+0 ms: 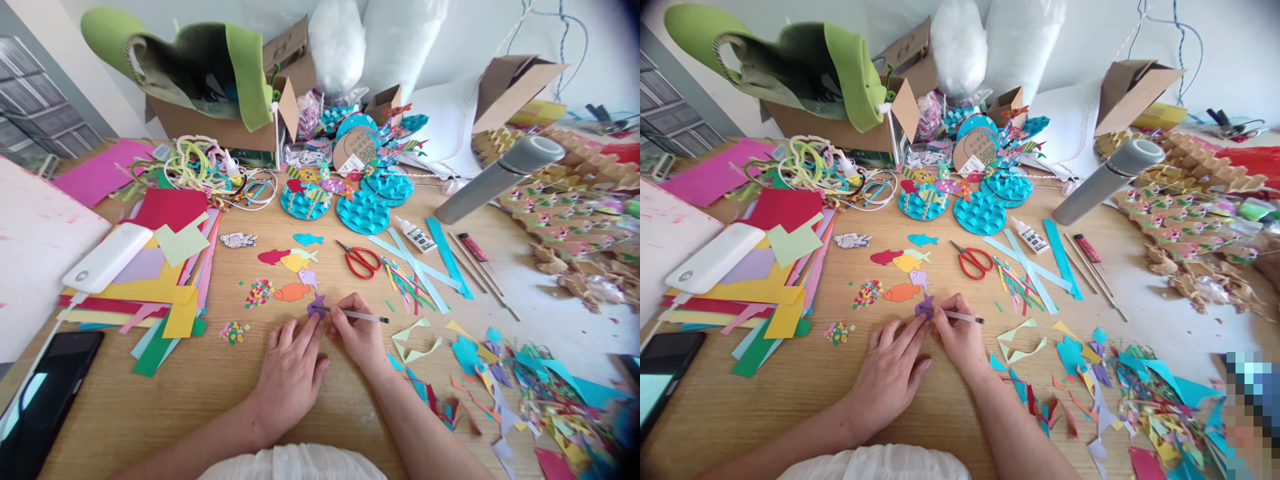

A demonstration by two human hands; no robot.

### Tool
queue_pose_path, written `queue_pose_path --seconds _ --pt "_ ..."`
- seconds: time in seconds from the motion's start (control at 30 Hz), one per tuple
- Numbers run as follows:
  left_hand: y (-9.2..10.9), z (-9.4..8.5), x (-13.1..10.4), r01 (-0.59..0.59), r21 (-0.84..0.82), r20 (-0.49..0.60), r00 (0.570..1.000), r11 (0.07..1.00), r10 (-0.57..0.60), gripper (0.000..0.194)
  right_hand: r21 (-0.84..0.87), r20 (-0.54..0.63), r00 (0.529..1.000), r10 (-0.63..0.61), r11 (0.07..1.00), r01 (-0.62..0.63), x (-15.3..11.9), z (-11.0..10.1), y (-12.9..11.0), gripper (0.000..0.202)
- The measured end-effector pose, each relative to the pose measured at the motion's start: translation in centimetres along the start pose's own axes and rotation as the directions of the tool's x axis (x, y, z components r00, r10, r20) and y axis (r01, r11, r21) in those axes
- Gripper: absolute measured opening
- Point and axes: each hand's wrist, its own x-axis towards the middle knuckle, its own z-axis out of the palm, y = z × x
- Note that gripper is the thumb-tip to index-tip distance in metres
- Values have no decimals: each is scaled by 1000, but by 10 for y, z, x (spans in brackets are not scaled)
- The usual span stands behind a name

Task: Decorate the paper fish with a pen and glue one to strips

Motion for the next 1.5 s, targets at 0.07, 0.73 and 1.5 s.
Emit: queue_pose_path --seconds 0.07,0.73,1.5 --pt "0 0 0 0 -4 1 1000 1000 0 48 -9 4 1000 -3 1000 3 0 0 0 34" --pt "0 1 0 -9 25 -22 1000 1000 10 49 -54 12 1000 -20 998 20 0 -2 2 31" --pt "-1 -1 1 -9 21 -11 1000 1000 9 48 -35 35 999 -6 999 7 0 -2 3 28"
